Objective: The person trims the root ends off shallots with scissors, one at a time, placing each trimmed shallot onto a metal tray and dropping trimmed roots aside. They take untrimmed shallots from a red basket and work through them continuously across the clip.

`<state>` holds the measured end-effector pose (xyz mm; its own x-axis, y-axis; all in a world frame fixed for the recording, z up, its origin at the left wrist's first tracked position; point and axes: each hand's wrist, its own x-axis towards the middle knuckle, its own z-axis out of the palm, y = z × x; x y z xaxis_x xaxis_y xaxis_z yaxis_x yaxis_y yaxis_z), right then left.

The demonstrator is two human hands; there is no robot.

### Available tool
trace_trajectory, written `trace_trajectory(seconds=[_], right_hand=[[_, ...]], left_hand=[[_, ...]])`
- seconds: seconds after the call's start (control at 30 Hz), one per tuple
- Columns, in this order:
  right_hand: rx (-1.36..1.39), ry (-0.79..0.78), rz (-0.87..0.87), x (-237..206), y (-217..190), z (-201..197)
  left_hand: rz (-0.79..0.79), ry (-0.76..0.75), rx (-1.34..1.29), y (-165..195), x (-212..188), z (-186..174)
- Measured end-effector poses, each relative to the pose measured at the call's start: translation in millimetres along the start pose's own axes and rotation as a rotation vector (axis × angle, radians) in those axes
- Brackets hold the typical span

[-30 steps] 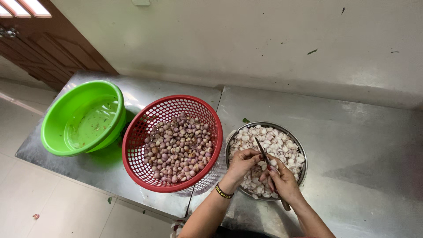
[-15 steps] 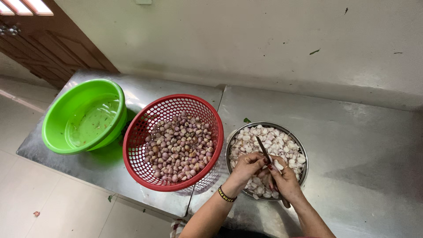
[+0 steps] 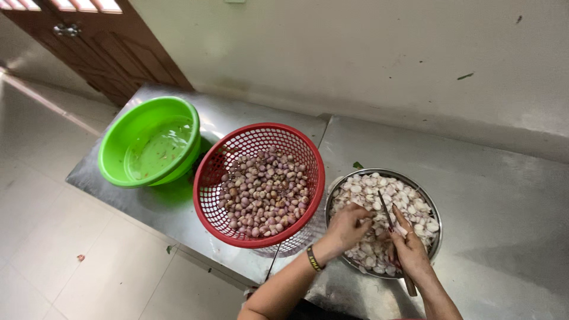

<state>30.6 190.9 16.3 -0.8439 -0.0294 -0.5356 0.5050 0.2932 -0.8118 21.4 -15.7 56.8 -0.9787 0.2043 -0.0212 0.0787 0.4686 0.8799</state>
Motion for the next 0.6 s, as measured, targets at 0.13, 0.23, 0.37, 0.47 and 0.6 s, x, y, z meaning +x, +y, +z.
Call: trace_trajectory(seconds=[0.13,0.23,0.37,0.47,0.6], right_hand=[[0.074,-0.067,-0.085,5.8,13.8,0.0],[0.047,-0.049,-0.054,12.4,22.7,0.6],[0.062,-0.038,0.003,16.5,24.1,4.2],[0.070,-0.056,-0.063,13.9,22.5,5.0],[0.230,-0.073,-0.172,7.5,22.8,5.4]], left_hand=[[0.014,0.129,0.125,-18.2,13.6,-69.7],[-0.185,0.246,0.521,-61.6,32.9,-130.5],[-0.342,0.237,0.891,-104.8,32.7,-180.8],[-0.461,0.122,0.794,-108.1,28.2,-194.9],[-0.504,0.055,0.482,-89.9,28.4,-199.8]])
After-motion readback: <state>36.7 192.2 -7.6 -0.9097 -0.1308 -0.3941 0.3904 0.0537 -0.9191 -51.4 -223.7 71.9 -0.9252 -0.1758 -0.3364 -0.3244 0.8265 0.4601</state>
